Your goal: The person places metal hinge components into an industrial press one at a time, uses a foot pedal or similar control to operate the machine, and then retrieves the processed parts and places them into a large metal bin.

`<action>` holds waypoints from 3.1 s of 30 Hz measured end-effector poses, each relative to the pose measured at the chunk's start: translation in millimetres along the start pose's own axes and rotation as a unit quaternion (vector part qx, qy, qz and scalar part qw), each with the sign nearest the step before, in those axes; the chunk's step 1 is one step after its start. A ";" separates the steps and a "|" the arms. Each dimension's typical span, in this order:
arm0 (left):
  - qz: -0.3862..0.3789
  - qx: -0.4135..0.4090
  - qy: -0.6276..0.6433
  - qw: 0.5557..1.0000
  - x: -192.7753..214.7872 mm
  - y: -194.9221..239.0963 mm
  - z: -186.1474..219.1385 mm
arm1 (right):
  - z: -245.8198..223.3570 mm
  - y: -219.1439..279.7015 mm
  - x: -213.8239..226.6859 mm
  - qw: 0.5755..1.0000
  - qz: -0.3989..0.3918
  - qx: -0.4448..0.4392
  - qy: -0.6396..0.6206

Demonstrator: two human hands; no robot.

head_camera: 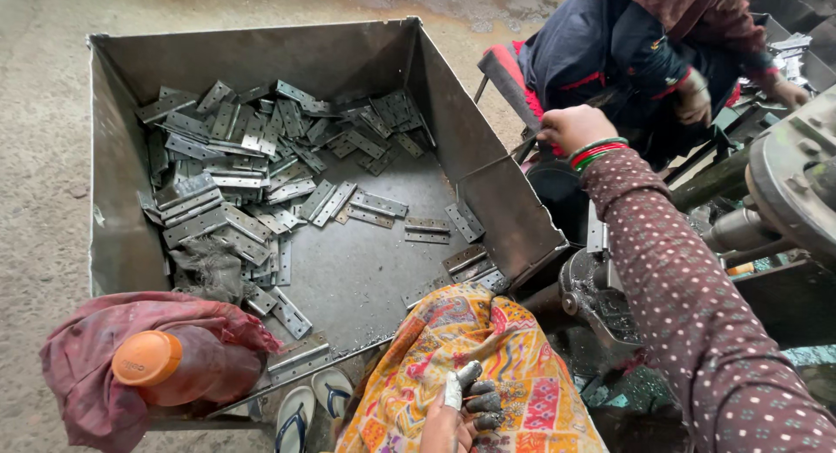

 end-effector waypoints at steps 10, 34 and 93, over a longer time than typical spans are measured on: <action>-0.046 -0.034 0.023 0.998 -13.0 16.4 17.6 | -123.4 144.0 229.3 0.929 0.356 0.096 -0.005; 0.223 -0.344 -0.423 0.808 144.5 -8.5 147.5 | -321.0 321.7 0.3 0.892 0.054 0.386 -0.229; 0.312 -0.458 -0.779 0.294 -91.5 -144.8 431.9 | -0.5 156.0 -112.9 0.967 -0.015 -0.220 -0.130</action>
Point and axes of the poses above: each hand's wrist, its own y-axis away from the middle knuckle, its own x-axis out of the back of the hand, z = x × y, the point moved 8 cm from there along -y, towards the middle knuckle, and after that the axes turned 6 degrees about z, right-handed, at the moved point
